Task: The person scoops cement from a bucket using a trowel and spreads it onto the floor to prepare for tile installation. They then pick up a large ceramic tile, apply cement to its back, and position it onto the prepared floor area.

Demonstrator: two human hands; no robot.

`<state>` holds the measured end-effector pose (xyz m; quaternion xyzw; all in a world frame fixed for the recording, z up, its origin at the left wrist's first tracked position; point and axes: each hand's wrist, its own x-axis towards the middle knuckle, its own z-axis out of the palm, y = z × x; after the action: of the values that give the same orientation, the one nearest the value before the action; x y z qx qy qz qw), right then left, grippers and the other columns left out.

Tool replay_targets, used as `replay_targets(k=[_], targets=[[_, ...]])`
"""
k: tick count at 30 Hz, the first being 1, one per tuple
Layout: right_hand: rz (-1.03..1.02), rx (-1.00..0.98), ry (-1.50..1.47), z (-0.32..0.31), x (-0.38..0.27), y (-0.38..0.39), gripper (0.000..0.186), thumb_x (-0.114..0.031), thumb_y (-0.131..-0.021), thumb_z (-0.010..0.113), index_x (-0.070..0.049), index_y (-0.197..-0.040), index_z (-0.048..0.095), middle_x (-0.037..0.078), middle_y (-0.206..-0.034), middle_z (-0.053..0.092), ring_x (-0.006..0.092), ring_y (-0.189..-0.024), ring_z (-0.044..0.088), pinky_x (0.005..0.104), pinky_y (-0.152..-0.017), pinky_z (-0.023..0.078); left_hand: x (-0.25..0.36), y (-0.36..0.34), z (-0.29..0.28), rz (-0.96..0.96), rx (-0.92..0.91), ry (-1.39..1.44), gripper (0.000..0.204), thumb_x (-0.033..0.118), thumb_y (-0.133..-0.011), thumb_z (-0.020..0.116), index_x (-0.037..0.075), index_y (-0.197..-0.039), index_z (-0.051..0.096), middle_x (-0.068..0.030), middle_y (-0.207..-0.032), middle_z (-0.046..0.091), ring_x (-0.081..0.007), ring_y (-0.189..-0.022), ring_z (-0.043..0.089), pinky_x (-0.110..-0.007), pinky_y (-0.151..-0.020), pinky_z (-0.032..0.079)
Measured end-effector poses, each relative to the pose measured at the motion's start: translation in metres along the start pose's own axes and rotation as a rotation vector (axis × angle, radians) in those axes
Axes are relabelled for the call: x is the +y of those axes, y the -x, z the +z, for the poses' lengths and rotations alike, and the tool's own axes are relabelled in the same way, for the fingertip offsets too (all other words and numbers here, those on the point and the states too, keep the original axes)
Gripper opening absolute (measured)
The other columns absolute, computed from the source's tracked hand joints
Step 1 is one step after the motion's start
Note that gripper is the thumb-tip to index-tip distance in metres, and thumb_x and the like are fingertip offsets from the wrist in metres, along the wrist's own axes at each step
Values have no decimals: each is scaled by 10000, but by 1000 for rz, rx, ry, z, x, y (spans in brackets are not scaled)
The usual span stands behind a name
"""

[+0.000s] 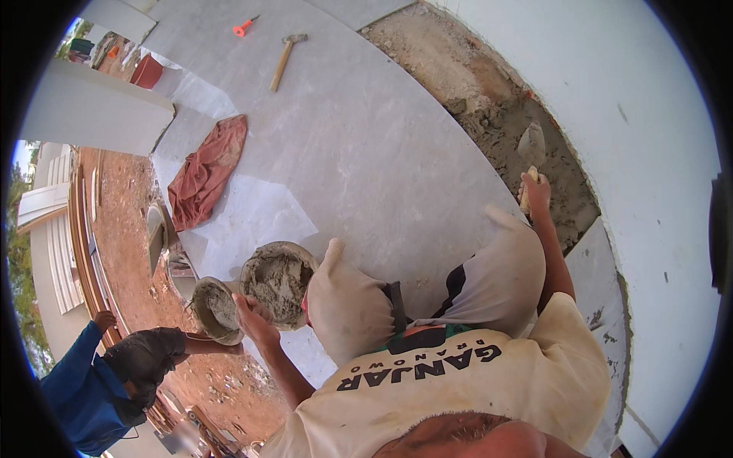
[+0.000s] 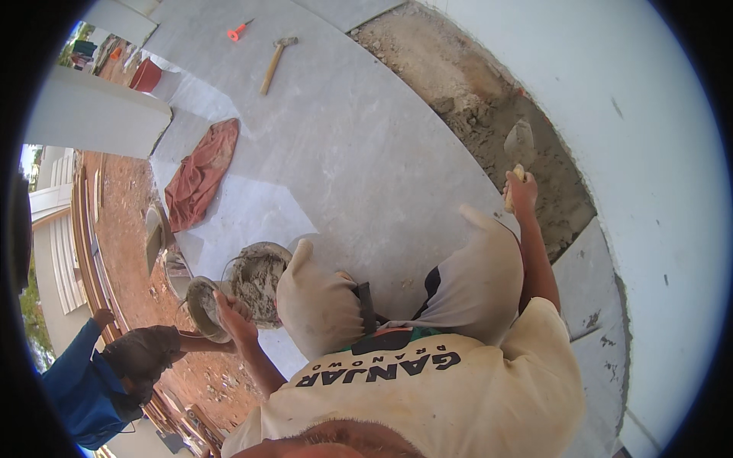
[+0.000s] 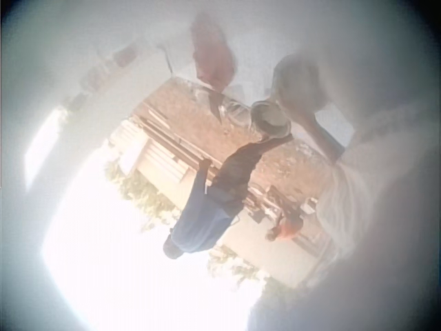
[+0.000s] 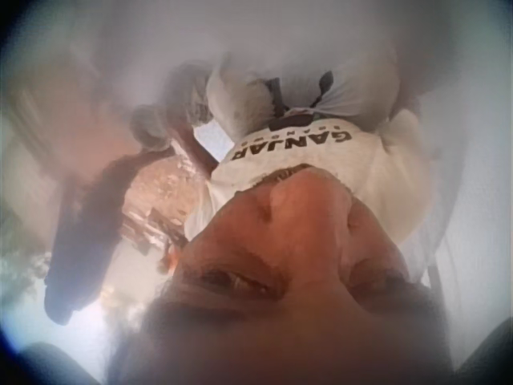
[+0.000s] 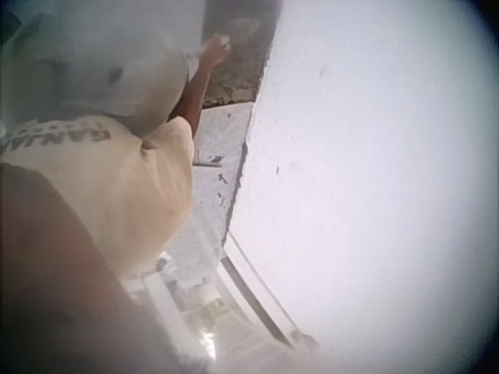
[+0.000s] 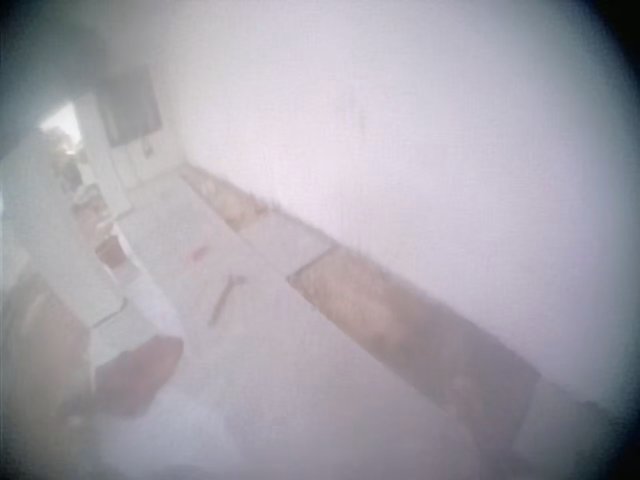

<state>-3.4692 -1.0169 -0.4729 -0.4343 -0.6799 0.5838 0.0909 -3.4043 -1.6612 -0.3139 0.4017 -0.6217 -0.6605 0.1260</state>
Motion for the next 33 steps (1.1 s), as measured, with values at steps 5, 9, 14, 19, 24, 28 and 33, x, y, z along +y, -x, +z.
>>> replay_targets(k=[5,9,14,19,24,28,33], targets=[[-39,-36,121,-7,-14,37,262,-228,-882,716,-23,-1000,601,35,-708,588,123,-554,576,295,-466,472,20,-9,99,-73,-523,137,451,490,-1017,489,143,-735,428,70,-554,260,-62,-431,209,-253,-410,170],[-67,-53,182,-21,-28,86,254,-260,-885,701,-18,-904,627,30,-676,588,116,-550,568,297,-476,437,35,-6,183,-21,-746,31,447,473,-1012,508,158,-705,425,80,-561,268,-50,-443,225,-251,-412,181],[-87,-14,293,-56,-14,118,225,-217,-855,680,-1,-900,633,34,-674,589,98,-572,544,296,-522,431,37,13,278,15,-991,-134,437,459,-997,541,162,-694,435,92,-559,279,-45,-448,231,-251,-422,188],[-76,-103,280,-84,16,109,292,-188,-848,658,1,-1065,609,63,-724,619,137,-579,601,322,-552,491,29,56,379,-46,-1160,-299,427,455,-983,566,155,-705,445,91,-552,260,-54,-444,243,-257,-434,206],[-198,-209,434,-71,-10,110,443,-240,-866,665,-33,-1238,544,176,-975,668,297,-892,668,397,-803,510,-6,73,409,-76,-1262,-443,429,439,-988,568,169,-696,405,84,-575,263,-58,-464,254,-261,-462,233],[-292,-405,605,-71,-39,88,481,-273,-865,660,-60,-1276,532,222,-1158,642,410,-1099,602,455,-945,467,-21,78,410,-179,-1324,-462,425,425,-990,572,175,-702,385,76,-598,297,-57,-504,295,-261,-492,274],[-511,-552,872,-57,-80,52,465,-258,-879,625,-67,-1294,536,192,-1202,624,397,-1088,607,470,-945,477,-21,54,423,114,-1260,-598,396,443,-995,545,120,-767,510,32,-630,445,-98,-567,428,-282,-547,378]])
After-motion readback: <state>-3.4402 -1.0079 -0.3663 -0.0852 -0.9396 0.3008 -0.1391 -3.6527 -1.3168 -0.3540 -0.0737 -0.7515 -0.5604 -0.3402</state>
